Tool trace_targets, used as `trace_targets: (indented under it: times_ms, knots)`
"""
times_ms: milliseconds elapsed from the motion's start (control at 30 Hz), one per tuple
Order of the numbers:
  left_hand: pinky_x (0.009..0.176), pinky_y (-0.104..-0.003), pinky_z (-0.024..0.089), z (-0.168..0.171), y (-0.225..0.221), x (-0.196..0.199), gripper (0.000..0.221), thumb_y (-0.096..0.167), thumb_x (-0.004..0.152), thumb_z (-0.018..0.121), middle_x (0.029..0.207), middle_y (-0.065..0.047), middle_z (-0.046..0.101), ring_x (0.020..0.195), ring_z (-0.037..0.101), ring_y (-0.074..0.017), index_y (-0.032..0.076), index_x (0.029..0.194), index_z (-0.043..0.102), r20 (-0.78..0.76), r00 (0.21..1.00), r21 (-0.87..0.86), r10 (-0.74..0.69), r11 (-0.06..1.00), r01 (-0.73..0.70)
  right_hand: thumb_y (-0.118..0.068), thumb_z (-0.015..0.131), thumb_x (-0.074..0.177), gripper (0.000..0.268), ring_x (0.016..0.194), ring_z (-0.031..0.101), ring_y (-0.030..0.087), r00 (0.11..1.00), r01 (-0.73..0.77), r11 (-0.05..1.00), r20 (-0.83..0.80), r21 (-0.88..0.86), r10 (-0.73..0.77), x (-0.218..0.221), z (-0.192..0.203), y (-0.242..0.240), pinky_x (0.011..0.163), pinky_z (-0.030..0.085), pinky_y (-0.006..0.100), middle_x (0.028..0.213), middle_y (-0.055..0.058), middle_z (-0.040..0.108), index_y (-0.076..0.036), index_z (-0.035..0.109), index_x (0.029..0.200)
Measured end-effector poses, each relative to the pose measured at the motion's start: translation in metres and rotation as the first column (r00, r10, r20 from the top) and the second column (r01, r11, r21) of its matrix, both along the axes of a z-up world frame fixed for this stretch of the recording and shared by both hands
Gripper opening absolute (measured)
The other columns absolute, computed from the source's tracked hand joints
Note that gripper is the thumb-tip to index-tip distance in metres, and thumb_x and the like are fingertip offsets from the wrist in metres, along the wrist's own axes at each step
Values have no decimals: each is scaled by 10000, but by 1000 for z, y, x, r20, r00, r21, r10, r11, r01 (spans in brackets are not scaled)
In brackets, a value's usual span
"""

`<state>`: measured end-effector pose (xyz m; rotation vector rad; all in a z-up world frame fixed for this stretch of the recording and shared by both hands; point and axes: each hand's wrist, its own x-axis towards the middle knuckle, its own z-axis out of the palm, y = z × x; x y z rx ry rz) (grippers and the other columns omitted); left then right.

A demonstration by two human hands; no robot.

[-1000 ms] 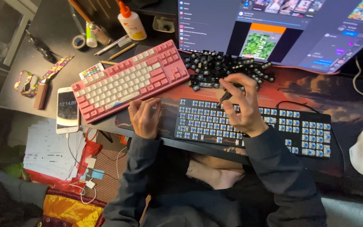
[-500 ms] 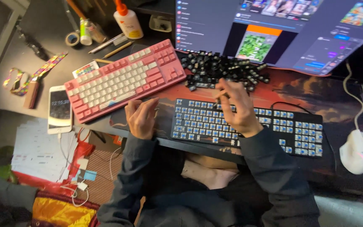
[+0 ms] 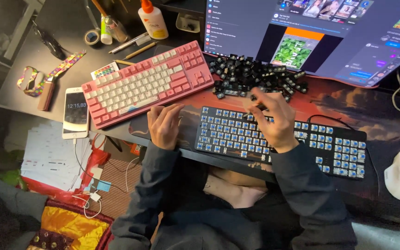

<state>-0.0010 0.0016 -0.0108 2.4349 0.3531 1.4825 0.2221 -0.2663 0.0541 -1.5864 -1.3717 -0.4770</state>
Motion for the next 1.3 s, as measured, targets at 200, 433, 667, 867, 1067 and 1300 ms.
trace_targets:
  times_ms: [200, 433, 667, 867, 1067, 1300]
  knots:
    - [900, -364, 531, 7, -2, -1, 179, 44, 1174, 815, 1158, -9, 891, 939, 628, -273, 145, 1255, 939, -10, 999, 3, -34, 999, 35, -80, 474, 1312, 485, 1342, 759, 434, 997, -64, 998, -52, 4, 64, -10, 19, 9, 1043, 680, 600, 1520, 217, 654, 12, 598, 1771]
    - [916, -360, 521, 4, 0, -1, 182, 45, 1160, 834, 1155, 15, 895, 950, 648, -255, 172, 1229, 945, -18, 1000, -5, -24, 1000, 23, -71, 811, 1202, 509, 1015, 856, 372, 999, -28, 1000, -36, -1, 28, 0, 13, 2, 790, 715, 476, 1214, 203, 839, 76, 682, 1672]
    - [904, -372, 524, 6, -1, -1, 188, 37, 1160, 836, 1149, 7, 890, 940, 648, -264, 164, 1246, 945, -26, 999, 15, -36, 999, 37, -96, 607, 1279, 522, 1223, 800, 395, 997, -54, 998, -64, -40, 51, 0, 9, 0, 972, 699, 533, 1377, 208, 762, 75, 557, 1770]
    - [890, -372, 529, 3, 1, 1, 183, 22, 1163, 837, 1124, -9, 895, 917, 661, -269, 141, 1244, 949, -4, 999, 19, -53, 998, 53, -104, 801, 1171, 555, 1065, 859, 364, 996, -88, 996, 19, -2, 88, -4, 18, 5, 879, 733, 484, 1231, 202, 876, 78, 682, 1682]
    - [837, -359, 520, 6, -3, 4, 189, -27, 1105, 898, 1062, -13, 892, 852, 640, -261, 107, 1230, 944, 55, 992, -19, -110, 994, 112, 81, 798, 1124, 715, 1013, 873, 369, 985, -164, 986, -47, 15, 165, -11, 5, 13, 833, 746, 490, 1199, 218, 879, 61, 539, 1790]
    - [796, -325, 494, 21, -25, 7, 163, -43, 1094, 909, 1001, 9, 886, 810, 616, -226, 108, 1142, 947, 88, 979, -102, -182, 976, 190, -348, 881, 1148, 549, 908, 822, 229, 999, -23, 1000, 45, 8, 23, -13, 33, 13, 826, 679, 403, 1094, 59, 895, -83, 808, 1623]
